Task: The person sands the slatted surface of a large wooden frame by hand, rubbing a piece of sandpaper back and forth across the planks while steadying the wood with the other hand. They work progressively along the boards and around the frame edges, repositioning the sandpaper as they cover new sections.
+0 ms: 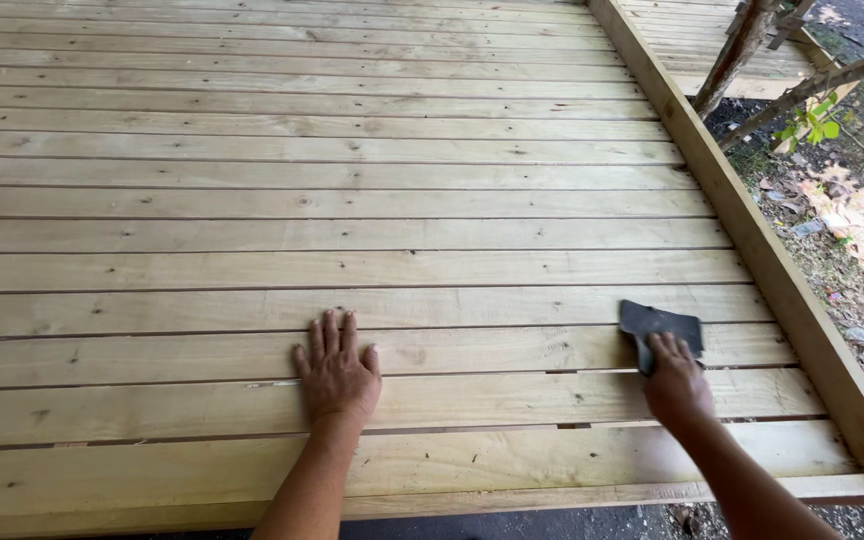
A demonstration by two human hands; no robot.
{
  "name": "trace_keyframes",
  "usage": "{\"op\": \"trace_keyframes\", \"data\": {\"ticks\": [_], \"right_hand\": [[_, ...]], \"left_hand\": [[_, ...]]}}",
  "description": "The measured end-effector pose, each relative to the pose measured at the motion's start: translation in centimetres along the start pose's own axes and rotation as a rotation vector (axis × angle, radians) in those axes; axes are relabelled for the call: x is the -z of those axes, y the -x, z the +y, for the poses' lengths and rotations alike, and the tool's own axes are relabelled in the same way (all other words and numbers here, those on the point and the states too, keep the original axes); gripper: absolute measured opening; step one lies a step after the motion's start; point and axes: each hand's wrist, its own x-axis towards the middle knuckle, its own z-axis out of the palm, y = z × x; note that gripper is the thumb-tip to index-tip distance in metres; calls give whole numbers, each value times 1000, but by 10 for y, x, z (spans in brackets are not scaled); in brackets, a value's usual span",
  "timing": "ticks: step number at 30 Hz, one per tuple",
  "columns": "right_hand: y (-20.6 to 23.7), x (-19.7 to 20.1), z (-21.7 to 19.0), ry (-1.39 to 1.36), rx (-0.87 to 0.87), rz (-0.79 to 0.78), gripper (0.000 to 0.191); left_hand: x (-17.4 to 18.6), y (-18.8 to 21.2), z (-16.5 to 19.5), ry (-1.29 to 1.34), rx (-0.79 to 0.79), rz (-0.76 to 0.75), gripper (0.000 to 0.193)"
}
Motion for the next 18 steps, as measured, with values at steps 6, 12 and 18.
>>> {"op": "trace_keyframes", "data": {"ticks": [6, 12, 18], "right_hand": [[-7, 61, -160, 295, 359, -136, 78], [9, 45, -175, -255, 178, -161, 77], [5, 26, -51, -272, -169, 21, 72]], "left_hand": [[9, 4, 0, -31, -5, -46, 75], [9, 5, -6, -33, -16, -91, 75], [13, 3, -5, -47, -11, -91, 74]]}}
